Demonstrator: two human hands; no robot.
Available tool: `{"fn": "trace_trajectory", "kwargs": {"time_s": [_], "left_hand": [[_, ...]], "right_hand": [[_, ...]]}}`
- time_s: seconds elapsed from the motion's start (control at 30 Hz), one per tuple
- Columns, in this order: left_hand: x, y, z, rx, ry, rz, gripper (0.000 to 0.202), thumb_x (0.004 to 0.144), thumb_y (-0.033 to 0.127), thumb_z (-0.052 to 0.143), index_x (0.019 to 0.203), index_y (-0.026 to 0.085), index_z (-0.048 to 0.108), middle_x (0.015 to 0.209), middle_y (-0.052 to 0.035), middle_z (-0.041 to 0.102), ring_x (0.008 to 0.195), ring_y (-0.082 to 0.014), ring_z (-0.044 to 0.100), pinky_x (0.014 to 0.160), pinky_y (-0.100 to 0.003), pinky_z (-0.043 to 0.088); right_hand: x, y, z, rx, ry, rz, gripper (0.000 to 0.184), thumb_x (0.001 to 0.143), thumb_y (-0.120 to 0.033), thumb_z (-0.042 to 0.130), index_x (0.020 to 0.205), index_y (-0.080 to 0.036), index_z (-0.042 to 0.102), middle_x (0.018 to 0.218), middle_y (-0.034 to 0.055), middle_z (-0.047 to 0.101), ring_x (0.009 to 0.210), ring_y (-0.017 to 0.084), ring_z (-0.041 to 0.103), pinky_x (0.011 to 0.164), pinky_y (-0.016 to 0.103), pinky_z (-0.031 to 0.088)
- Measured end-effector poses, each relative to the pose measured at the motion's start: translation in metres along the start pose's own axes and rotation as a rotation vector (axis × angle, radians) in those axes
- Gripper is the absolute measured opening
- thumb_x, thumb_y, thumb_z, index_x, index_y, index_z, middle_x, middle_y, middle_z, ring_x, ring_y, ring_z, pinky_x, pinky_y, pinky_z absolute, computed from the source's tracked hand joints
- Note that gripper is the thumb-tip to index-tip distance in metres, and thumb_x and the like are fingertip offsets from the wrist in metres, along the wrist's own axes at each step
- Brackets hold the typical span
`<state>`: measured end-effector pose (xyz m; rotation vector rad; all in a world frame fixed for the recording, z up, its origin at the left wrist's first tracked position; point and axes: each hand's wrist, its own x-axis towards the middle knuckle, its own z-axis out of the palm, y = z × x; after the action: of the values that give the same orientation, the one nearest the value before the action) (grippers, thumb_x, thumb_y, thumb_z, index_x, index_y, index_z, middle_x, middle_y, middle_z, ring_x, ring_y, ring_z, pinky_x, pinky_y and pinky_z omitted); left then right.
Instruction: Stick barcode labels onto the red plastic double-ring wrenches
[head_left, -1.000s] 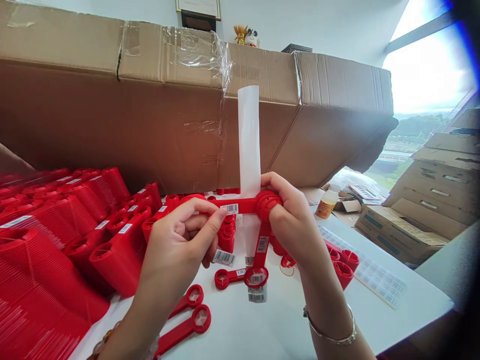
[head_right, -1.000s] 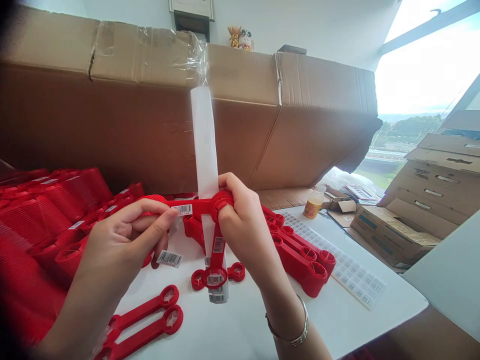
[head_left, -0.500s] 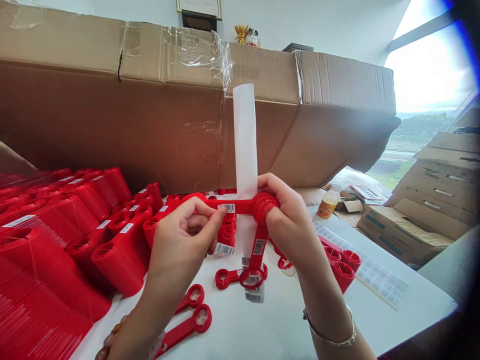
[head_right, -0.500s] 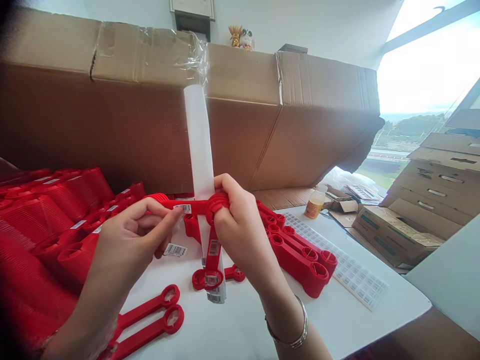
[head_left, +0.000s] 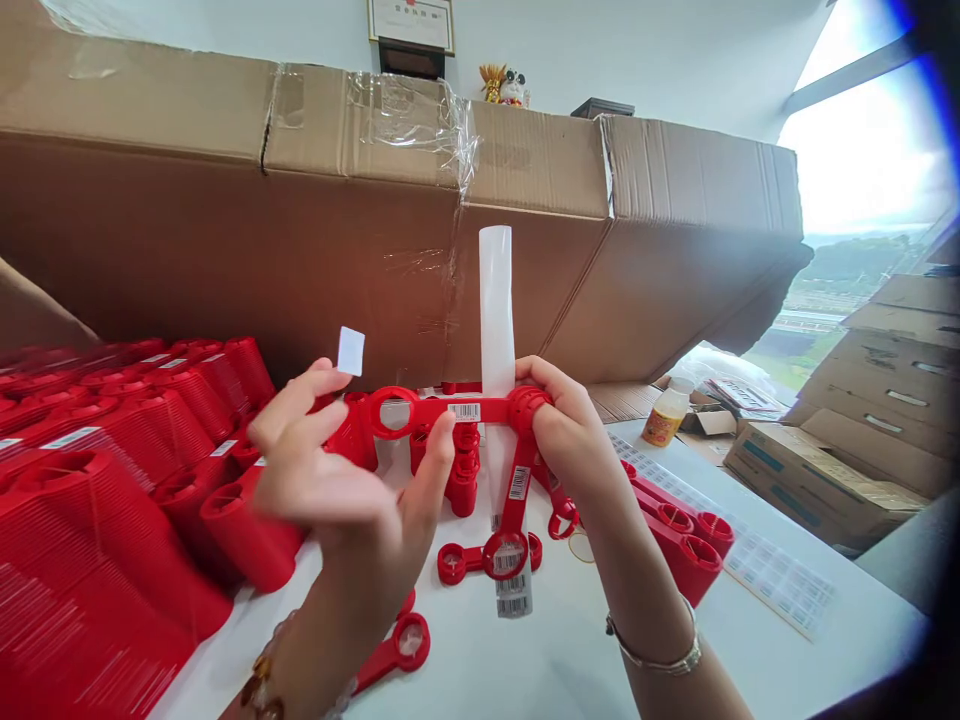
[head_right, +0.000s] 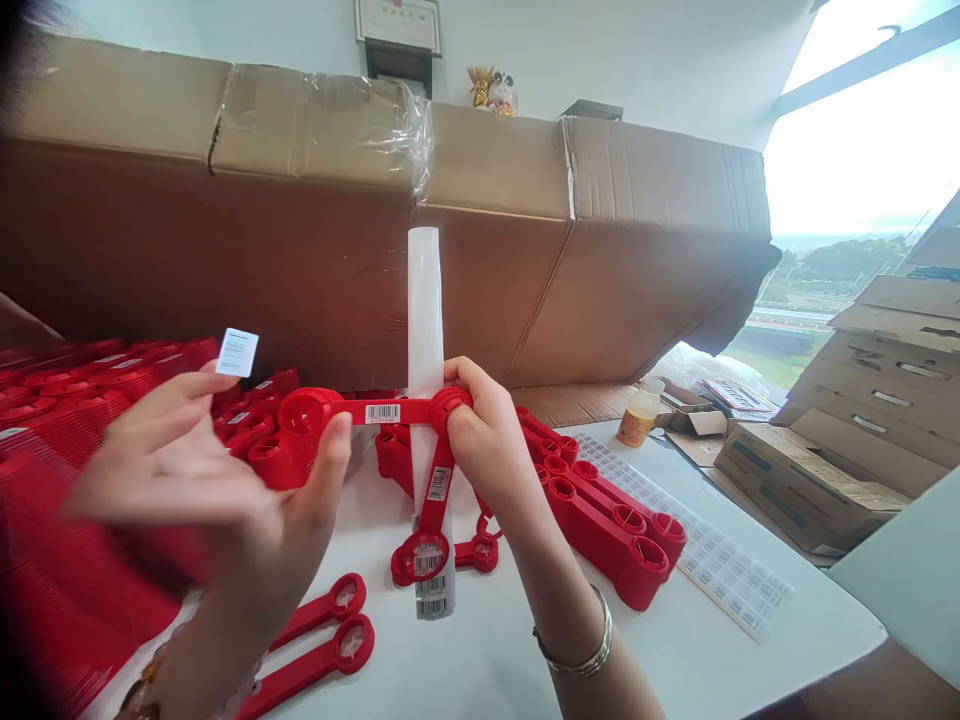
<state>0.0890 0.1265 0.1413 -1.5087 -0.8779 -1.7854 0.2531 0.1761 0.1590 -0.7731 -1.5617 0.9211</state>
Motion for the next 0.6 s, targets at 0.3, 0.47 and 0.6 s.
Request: {"fn": "trace_trajectory", "kwargs": {"time_s": [0.3,0.47,0.6], "left_hand": [[-0.016,-0.019,0.011,-0.025,-0.093,-0.138,0.085,0.074,0.022,0.087,0.137,0.024,0.030,0.143,-0.0149,0.037,0.138,-0.0322,0.042,0.117,-0.057,0.040],[-0.008,-0.015,0.005,-0.145,-0.137,-0.212,0.087,0.069,0.026,0.093,0.133,0.025,0.033,0.144,-0.0137,0.035,0.137,-0.0307,0.045,0.117,-0.053,0.043],[-0.001,-0.014,0.000,-0.279,-0.228,-0.383,0.055,0.090,0.019,0.075,0.129,0.027,0.037,0.141,-0.0106,0.037,0.127,-0.0239,0.061,0.110,-0.046,0.049]], "right_hand": [[-0.020,-0.011,0.022,0.007,0.018,-0.039,0.020,0.086,-0.010,0.047,0.090,-0.022,0.063,0.083,-0.0011,0.065,0.069,0.013,0.055,0.054,0.024,0.041],[-0.022,-0.011,0.024,0.026,0.009,-0.039,0.020,0.087,-0.010,0.048,0.091,-0.023,0.063,0.080,-0.0022,0.064,0.069,0.014,0.054,0.055,0.023,0.042],[-0.016,-0.011,0.017,0.081,0.036,-0.009,0.022,0.084,-0.010,0.049,0.093,-0.022,0.065,0.080,-0.0018,0.064,0.065,0.013,0.053,0.051,0.023,0.040]]}}
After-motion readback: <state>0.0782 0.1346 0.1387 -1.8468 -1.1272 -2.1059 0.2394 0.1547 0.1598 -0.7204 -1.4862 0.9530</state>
